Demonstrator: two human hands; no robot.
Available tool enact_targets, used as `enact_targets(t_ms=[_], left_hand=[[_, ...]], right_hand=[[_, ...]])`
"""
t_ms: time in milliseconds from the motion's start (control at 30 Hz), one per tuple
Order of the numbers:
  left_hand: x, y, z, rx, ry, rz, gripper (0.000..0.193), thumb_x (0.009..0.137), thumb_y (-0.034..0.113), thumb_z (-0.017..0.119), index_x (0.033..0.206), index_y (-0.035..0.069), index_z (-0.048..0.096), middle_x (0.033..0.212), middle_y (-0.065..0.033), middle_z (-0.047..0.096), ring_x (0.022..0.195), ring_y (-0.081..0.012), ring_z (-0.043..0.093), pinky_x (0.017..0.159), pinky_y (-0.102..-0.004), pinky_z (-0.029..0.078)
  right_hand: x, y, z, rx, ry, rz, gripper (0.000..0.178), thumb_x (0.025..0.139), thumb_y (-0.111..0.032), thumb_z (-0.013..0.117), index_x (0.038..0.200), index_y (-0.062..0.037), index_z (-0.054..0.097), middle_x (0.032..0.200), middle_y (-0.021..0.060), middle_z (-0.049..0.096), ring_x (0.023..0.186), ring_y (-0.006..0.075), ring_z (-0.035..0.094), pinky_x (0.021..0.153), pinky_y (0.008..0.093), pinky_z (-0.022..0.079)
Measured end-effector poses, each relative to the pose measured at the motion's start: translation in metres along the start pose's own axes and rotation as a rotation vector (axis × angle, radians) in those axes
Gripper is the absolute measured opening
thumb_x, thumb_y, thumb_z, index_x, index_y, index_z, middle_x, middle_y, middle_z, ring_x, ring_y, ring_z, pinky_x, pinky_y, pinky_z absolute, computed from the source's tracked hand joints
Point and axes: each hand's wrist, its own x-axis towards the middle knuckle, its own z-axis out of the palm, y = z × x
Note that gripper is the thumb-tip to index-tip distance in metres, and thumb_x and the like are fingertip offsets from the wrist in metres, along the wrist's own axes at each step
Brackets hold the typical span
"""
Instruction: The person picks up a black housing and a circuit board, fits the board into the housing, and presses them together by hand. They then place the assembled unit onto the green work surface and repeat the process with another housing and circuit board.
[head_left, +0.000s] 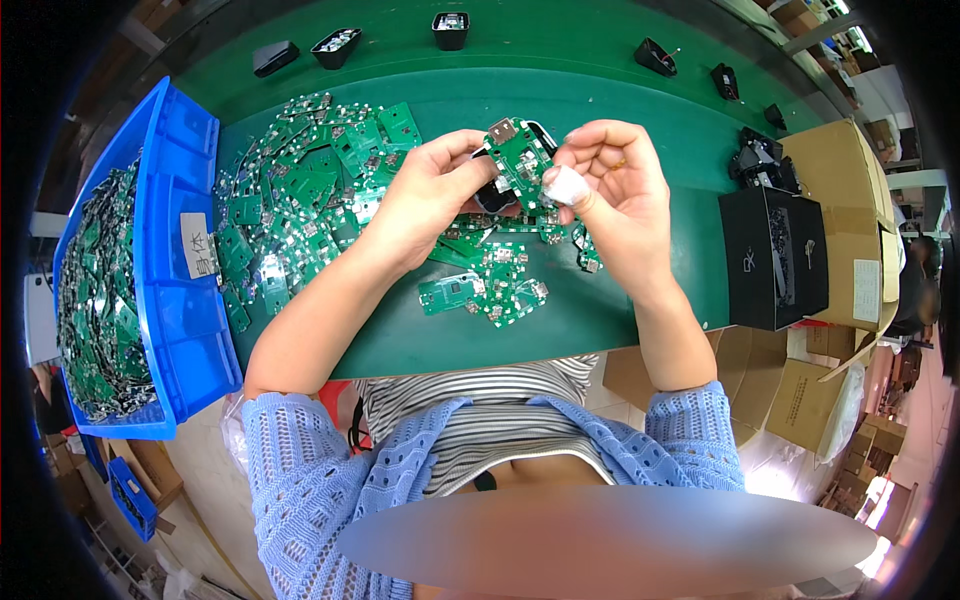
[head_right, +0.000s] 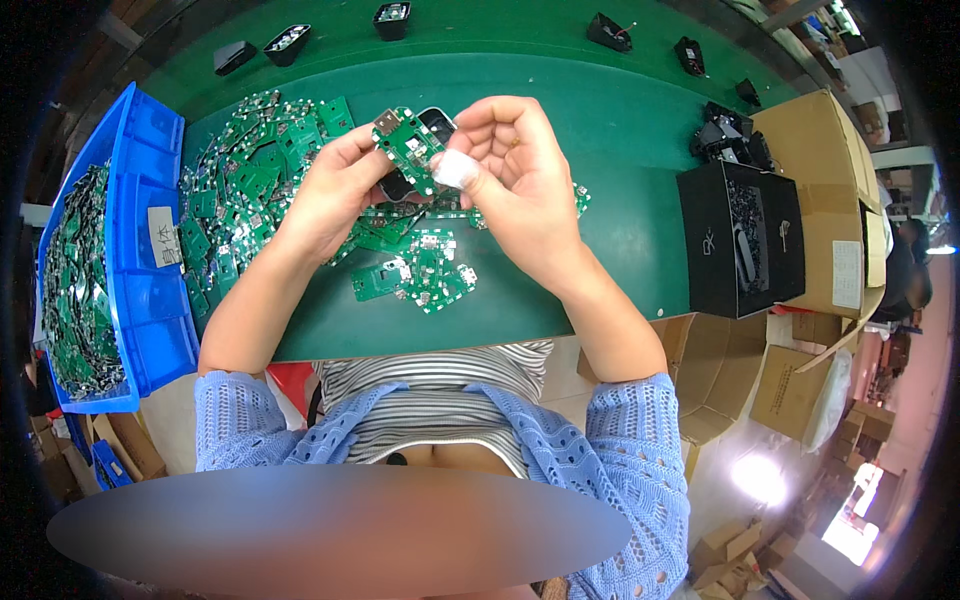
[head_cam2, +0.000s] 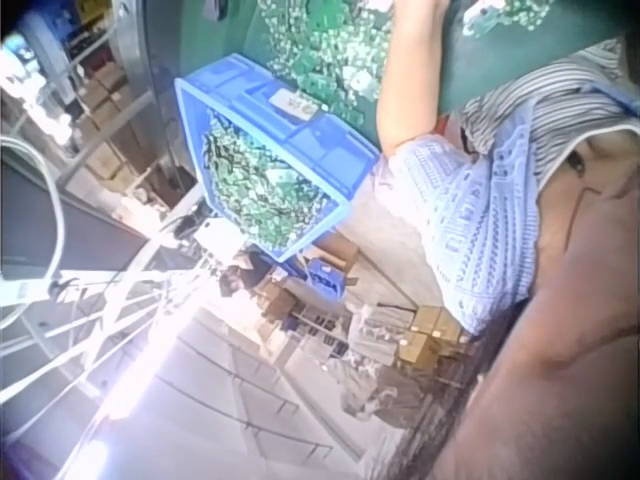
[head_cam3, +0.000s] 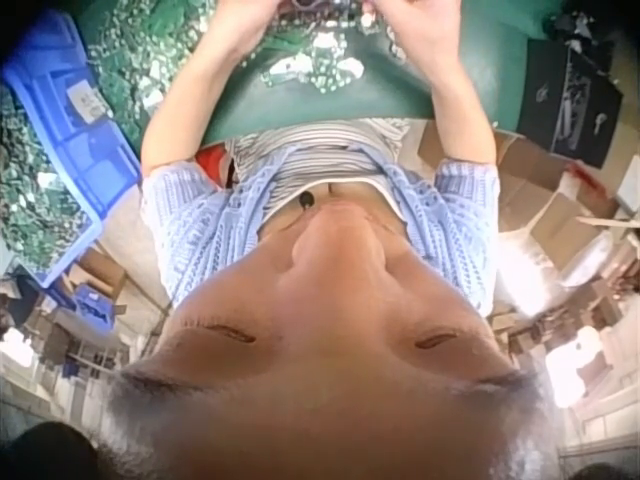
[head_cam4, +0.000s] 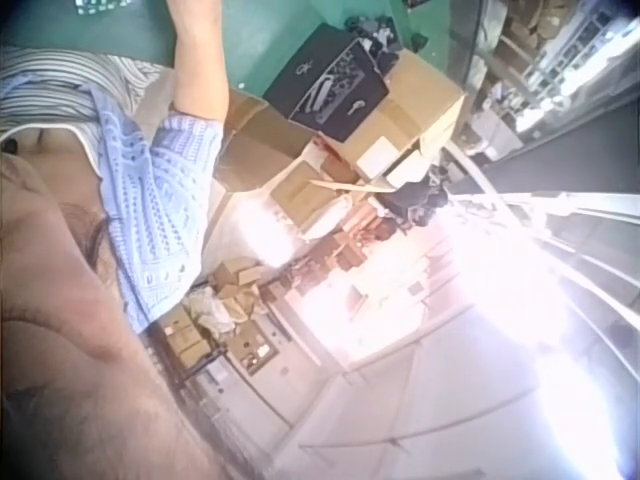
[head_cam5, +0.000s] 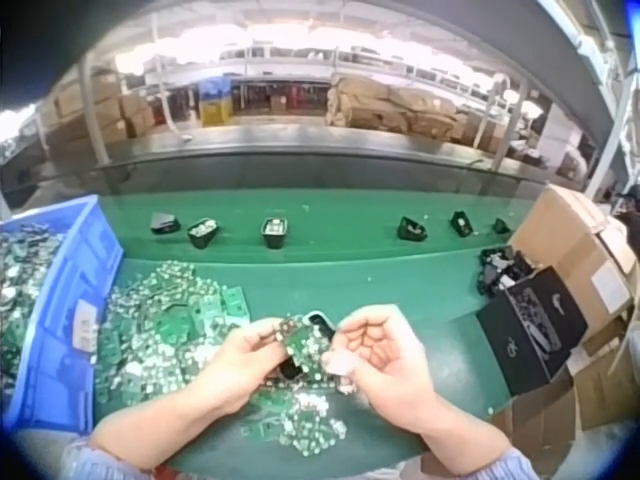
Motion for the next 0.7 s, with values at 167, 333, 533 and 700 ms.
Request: enact_targets(t_ms=[167,333,533,700], left_hand=[[-0.007,0.001,0.007,-0.028,0.048,0.004,0.034,0.087,0.018,0.056,0.112,-0.004,0.05,0.097,-0.0086,0.059,0.084,-0.0132,0.059,0.073,-0.0263,0.05],[-0.008,-0.003,0.013,0.038,0.076,0.096,0.03,0.089,0.019,0.053,0.11,-0.002,0.049,0.095,-0.0074,0.058,0.082,-0.0131,0.058,0.071,-0.0281,0.052],[-0.012,-0.008,0.016,0.027,0.021,-0.034,0.028,0.088,0.019,0.055,0.105,-0.003,0.051,0.091,-0.007,0.056,0.08,-0.0112,0.056,0.061,-0.0267,0.054],[-0.022,-0.004,0.021,-0.092,0.084,-0.052,0.028,0.088,0.019,0.055,0.109,0.001,0.049,0.088,-0.0066,0.053,0.07,-0.0128,0.058,0.056,-0.0256,0.054]], right_hand=[[0.001,0.003,-0.004,-0.2,0.08,0.064,0.029,0.079,0.004,0.06,0.103,-0.0003,0.045,0.087,0.0057,0.054,0.073,0.007,0.052,0.054,0.0167,0.044],[-0.002,0.005,-0.002,-0.544,0.049,-0.046,0.024,0.077,0.001,0.062,0.1,0.0003,0.054,0.086,0.0007,0.052,0.069,0.0047,0.048,0.057,0.0169,0.039],[-0.002,0.015,0.001,-0.551,0.088,-0.179,0.02,0.076,0.001,0.062,0.095,-0.0042,0.062,0.09,0.0041,0.047,0.076,0.0098,0.049,0.059,0.0202,0.041],[-0.001,0.016,0.007,-0.46,0.018,-0.198,0.013,0.079,0.003,0.057,0.091,-0.0017,0.061,0.09,0.0051,0.049,0.079,0.0109,0.052,0.061,0.0211,0.042]])
